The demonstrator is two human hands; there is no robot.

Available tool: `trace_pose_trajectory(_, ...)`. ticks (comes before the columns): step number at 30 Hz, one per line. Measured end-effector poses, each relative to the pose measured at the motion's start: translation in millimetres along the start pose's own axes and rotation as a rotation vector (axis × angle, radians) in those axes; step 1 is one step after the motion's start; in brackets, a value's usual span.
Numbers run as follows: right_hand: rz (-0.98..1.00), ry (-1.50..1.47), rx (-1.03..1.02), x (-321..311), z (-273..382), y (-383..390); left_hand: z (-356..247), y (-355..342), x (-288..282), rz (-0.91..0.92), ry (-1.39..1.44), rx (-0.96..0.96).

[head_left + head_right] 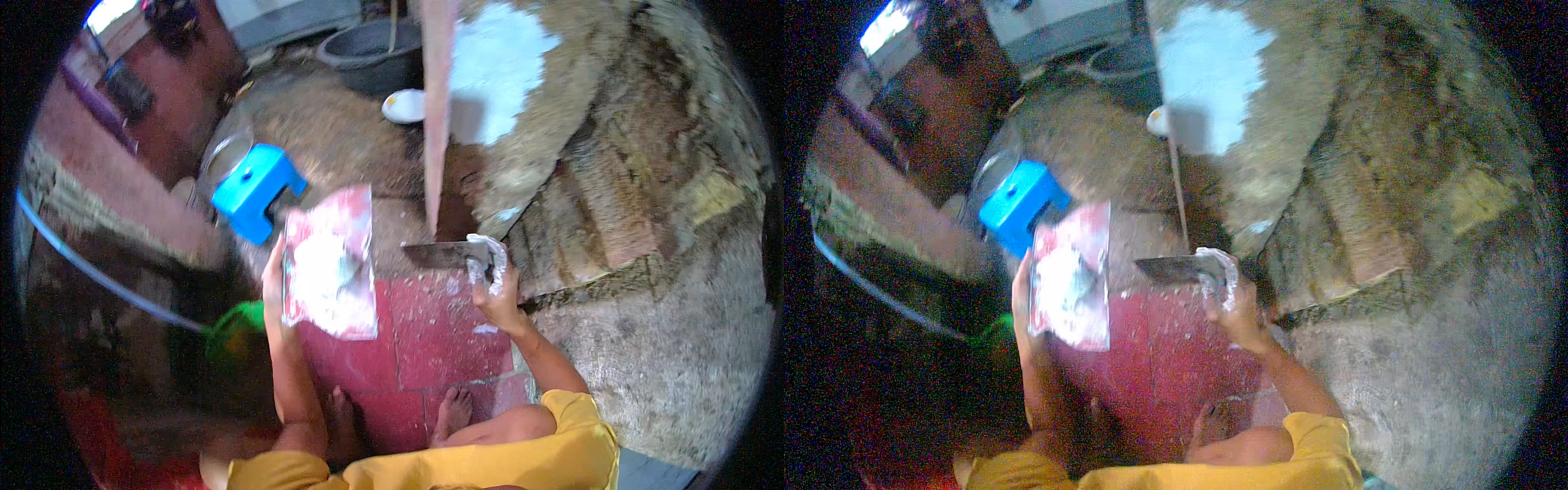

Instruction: The person applies plaster to a damaged wall using a putty knife, taking material from a plastic-covered board held in their other hand.

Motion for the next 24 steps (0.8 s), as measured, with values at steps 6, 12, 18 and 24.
trace_pose_trajectory(6,-0.010,-0.114,0.106,-18,-3,-26,21,-28,-36,-0.036,-0.119,-0.152)
trace_pose_trajectory(12,0.004,-0.447,0.217,-18,-13,-25,-11,-54,6,-0.016,-0.385,-0.217)
trace_pose_trajectory(18,-0.017,-0.704,0.416,-33,10,-19,-23,-24,66,-0.082,-0.376,-0.337)
trace_pose_trajectory(24,-0.068,-0.352,0.421,-62,28,-19,-8,-12,58,-0.042,-0.331,-0.392)
Point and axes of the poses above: each hand's wrist, its own y-axis away from the middle knuckle, its own x-axis out of the palm, z = x × y, the point moved 5 cm from there along -y, towards the middle knuckle, and after that the axes turned 6 degrees about -x, right-handed, at the moved point
